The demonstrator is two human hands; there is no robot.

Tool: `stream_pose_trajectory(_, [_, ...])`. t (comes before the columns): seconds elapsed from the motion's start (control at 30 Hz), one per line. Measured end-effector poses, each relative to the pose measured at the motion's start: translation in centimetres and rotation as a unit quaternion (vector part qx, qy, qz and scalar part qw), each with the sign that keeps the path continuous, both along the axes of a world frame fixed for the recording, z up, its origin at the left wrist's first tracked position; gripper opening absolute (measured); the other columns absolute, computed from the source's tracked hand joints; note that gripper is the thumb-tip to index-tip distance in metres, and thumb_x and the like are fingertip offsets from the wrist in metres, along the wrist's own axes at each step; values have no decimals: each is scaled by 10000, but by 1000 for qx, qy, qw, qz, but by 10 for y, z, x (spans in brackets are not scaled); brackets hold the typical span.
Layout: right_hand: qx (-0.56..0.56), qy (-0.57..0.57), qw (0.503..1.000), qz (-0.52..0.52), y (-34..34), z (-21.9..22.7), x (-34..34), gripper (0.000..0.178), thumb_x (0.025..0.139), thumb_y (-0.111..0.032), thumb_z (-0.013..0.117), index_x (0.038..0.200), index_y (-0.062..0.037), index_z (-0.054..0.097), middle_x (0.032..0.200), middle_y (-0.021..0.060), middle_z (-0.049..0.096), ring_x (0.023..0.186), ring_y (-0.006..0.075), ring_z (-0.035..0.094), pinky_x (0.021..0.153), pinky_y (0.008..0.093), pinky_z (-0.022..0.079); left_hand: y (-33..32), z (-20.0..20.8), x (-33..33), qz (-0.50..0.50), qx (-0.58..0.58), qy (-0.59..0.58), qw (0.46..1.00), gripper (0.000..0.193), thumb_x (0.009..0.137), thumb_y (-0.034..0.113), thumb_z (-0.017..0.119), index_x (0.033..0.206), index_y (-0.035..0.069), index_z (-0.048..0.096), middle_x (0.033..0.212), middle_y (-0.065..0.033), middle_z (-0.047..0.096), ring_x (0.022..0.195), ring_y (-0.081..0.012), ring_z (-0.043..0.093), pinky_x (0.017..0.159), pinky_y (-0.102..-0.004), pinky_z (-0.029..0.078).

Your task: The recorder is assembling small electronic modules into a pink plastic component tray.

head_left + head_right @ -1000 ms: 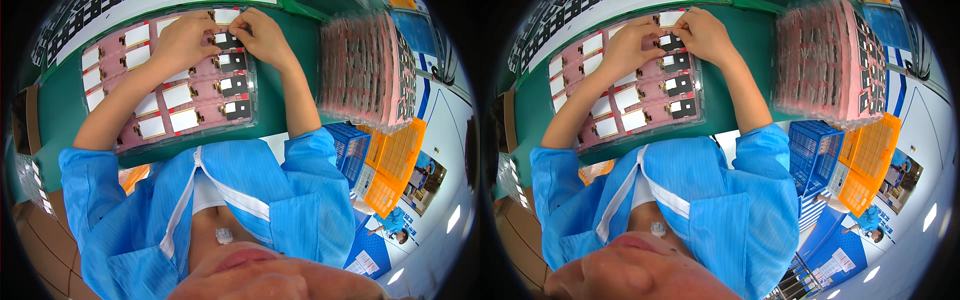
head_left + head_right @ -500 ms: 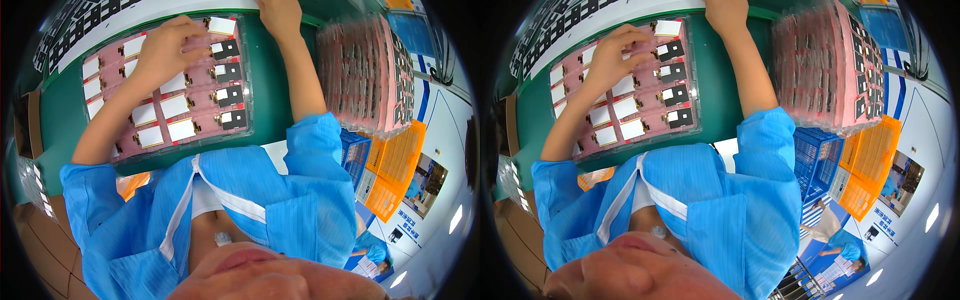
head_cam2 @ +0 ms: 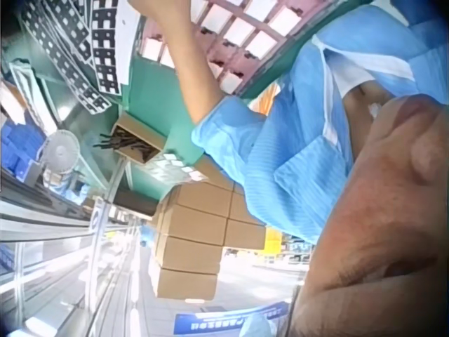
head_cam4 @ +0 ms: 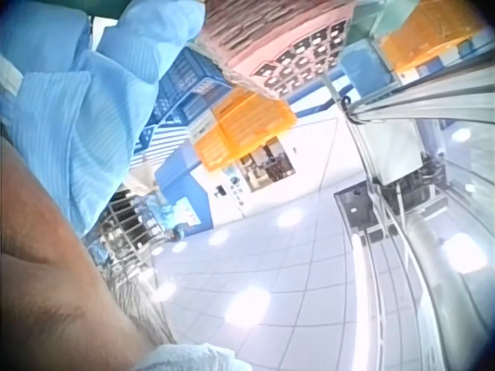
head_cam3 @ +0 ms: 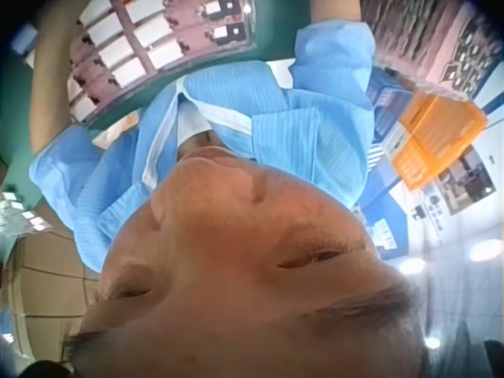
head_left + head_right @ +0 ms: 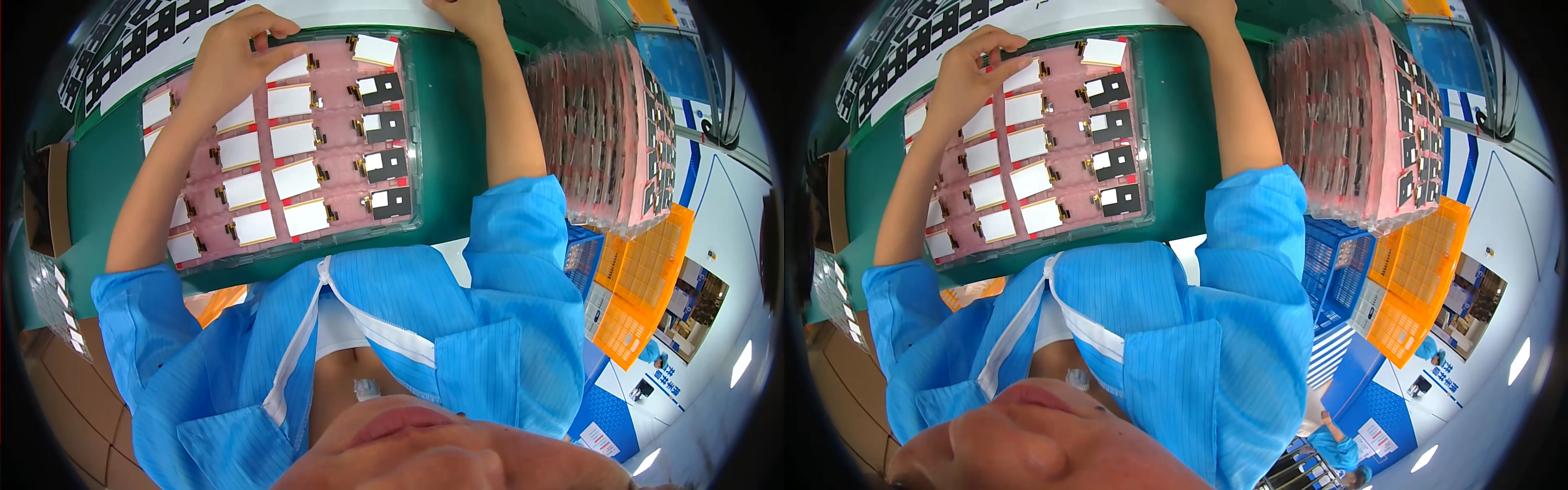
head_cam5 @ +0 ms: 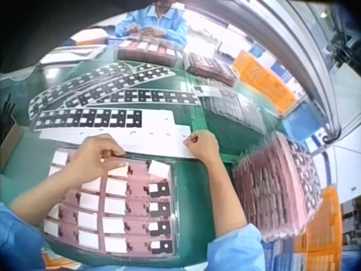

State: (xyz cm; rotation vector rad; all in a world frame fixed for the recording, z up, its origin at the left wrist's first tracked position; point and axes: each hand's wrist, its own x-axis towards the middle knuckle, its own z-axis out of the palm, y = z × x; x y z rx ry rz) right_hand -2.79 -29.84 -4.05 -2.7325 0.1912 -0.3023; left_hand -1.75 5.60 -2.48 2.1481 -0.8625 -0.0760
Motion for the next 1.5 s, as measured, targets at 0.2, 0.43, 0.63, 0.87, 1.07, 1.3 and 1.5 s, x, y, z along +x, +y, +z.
stream_pose_trajectory(0.2, [77, 32, 997, 5, 8, 19, -1, 304, 736, -282, 853, 849, -17, 755, 841, 172, 719, 790, 336, 709, 721, 413, 545, 10, -10, 6, -13, -14, 7, 1000, 258, 853, 127, 819, 1084, 28, 760, 936, -4, 626, 738, -91, 488, 698, -244, 415])
stream_pose_trajectory(0.43, [16, -126, 992, 26, -38, -38, 5, 210, 875, -204, 745, 905, 2, 725, 902, 207, 705, 840, 389, 687, 746, 448, 522, 11, -6, 11, -22, -10, 8, 1000, 257, 861, 140, 815, 1091, 38, 758, 933, 1, 624, 754, -94, 496, 705, -246, 417])
stream_pose_trajectory(0.63, [2, -205, 977, 57, -38, -39, 4, 204, 893, -176, 731, 962, 12, 689, 950, 202, 697, 837, 343, 690, 750, 413, 528, 12, -5, 10, -1, 32, 9, 999, 250, 871, 182, 811, 1085, 61, 762, 929, 15, 627, 765, -88, 516, 710, -252, 414])
stream_pose_trajectory(0.87, [118, -149, 982, -8, -24, -23, -5, 179, 853, -122, 784, 861, 10, 663, 684, 104, 620, 640, 200, 608, 638, 328, 496, 17, -11, 15, -12, 15, 3, 1000, 242, 872, 177, 813, 1080, 62, 762, 942, 23, 623, 761, -81, 515, 693, -248, 403])
stream_pose_trajectory(1.07, [43, -222, 974, 2, -25, -18, -8, 337, 872, -295, 779, 767, -10, 635, 674, 169, 630, 645, 358, 623, 622, 457, 492, 11, 0, 9, -5, 38, 11, 999, 246, 870, 183, 818, 1075, 59, 761, 936, 26, 617, 758, -77, 516, 684, -245, 403])
stream_pose_trajectory(1.3, [-147, -188, 971, 21, 1, 6, -12, 308, 898, -328, 735, 754, -60, 685, 739, 175, 653, 741, 384, 640, 682, 493, 498, 16, -3, 11, -10, 32, 15, 999, 253, 869, 194, 822, 1072, 57, 760, 934, 27, 618, 762, -76, 521, 676, -245, 400])
stream_pose_trajectory(1.5, [-84, -194, 974, 78, -1, 11, -12, 238, 864, -285, 753, 806, -54, 747, 813, 130, 678, 850, 350, 654, 726, 482, 492, 23, -9, 18, -1, 40, 6, 999, 263, 864, 207, 825, 1070, 57, 762, 927, 29, 624, 763, -78, 518, 675, -252, 400])
